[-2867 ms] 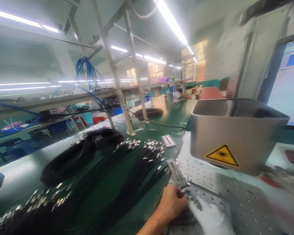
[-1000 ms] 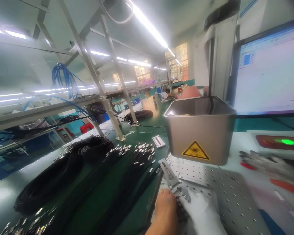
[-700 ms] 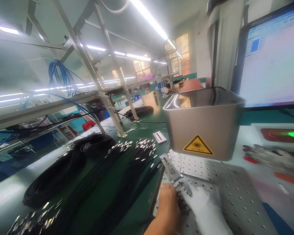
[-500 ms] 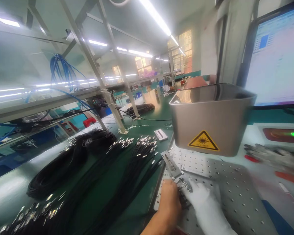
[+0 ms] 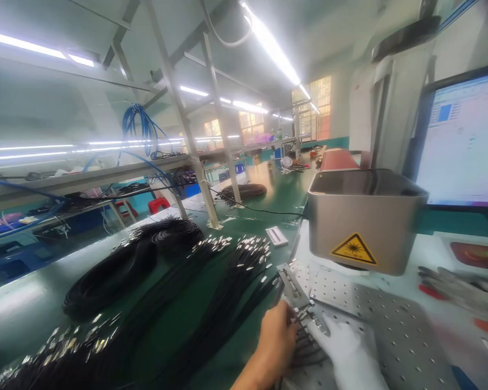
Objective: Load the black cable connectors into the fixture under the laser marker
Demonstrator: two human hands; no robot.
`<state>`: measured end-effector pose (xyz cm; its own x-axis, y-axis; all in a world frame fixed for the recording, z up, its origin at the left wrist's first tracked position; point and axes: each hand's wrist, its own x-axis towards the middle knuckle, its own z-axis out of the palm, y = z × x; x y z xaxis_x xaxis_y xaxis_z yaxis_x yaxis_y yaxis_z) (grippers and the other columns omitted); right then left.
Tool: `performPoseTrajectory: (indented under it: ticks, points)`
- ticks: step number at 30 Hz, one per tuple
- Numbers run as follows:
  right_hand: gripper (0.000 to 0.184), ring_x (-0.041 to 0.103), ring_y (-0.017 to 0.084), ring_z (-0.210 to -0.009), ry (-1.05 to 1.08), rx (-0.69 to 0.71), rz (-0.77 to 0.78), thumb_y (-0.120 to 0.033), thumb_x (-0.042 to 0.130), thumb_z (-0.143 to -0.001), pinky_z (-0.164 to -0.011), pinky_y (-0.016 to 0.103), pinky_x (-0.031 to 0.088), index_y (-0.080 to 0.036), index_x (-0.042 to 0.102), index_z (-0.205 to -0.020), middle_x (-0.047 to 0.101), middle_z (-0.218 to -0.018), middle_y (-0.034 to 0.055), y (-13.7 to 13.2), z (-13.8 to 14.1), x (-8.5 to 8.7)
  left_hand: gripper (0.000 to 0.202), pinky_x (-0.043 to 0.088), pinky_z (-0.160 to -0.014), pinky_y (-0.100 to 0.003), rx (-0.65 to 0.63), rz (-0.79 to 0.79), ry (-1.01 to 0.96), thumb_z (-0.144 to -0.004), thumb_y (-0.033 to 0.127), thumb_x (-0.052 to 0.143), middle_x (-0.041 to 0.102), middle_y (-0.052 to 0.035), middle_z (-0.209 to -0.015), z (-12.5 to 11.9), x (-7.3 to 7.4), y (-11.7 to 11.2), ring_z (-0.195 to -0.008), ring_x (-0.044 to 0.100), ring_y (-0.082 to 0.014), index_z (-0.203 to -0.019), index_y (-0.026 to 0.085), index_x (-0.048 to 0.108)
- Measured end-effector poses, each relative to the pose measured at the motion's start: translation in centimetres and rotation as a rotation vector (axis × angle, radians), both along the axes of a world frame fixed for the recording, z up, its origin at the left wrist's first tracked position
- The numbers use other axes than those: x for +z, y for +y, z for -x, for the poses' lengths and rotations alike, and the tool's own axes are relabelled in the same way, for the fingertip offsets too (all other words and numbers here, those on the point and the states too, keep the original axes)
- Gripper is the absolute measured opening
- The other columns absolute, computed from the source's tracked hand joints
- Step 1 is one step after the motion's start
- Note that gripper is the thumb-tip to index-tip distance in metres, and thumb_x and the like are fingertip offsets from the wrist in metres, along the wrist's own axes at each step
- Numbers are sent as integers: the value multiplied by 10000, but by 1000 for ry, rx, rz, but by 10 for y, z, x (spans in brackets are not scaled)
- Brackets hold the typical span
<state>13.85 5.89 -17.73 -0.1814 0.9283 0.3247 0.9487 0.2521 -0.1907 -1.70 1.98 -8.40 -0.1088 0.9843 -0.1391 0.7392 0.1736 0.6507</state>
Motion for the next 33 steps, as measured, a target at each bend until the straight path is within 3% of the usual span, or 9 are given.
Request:
performPoseTrajectory:
  ticks: [4,11,18,22,27,31,33]
  points:
    - [309,675,248,-766,-96,-25,24,-294,473,-919,-746,371,515,-312,774,-984,725,-796,69,3,0,-6,148,373,-722,-272,23,-17,27,-768,98,586,719,-40,-847,5,-9,7,-857,622,-191,-821,175,701]
    - [361,690,254,-829,-86,-103,80,-281,433,-942,-837,401,506,-219,752,-1101,740,-893,112,4,6,-15,201,393,-736,-296,-72,11,158,-838,126,507,736,-102,-961,1,-13,14,-936,656,-235,-839,166,705]
    - [353,690,238,-769,33,-129,192,-334,461,-953,-739,347,511,-228,732,-1152,734,-931,119,1,11,-17,202,394,-687,-279,-68,-25,144,-866,136,493,733,-105,-884,4,-19,22,-848,656,-209,-838,140,693]
    - [376,688,244,-837,55,-129,237,-355,460,-954,-745,334,509,-217,710,-1198,728,-963,127,0,13,-13,226,422,-713,-289,-102,26,201,-877,121,479,737,-137,-943,-2,-12,23,-912,674,-240,-880,123,705]
    - [406,683,275,-844,32,-121,229,-345,407,-955,-806,406,522,-221,723,-1176,730,-918,132,3,9,-6,238,476,-779,-339,-126,142,371,-877,119,480,731,-193,-993,-15,6,21,-985,688,-319,-913,102,714]
    - [413,689,278,-867,17,-52,251,-371,410,-964,-795,398,531,-214,718,-1190,735,-955,141,7,1,-12,224,500,-793,-328,-132,169,387,-854,103,507,737,-176,-990,-18,11,22,-955,696,-288,-908,120,724]
    - [379,686,259,-848,-32,-1,243,-296,434,-952,-764,377,533,-259,701,-1218,737,-989,116,7,-2,-18,230,502,-779,-315,-139,165,375,-854,99,507,741,-165,-976,-17,9,22,-918,702,-267,-903,127,729]
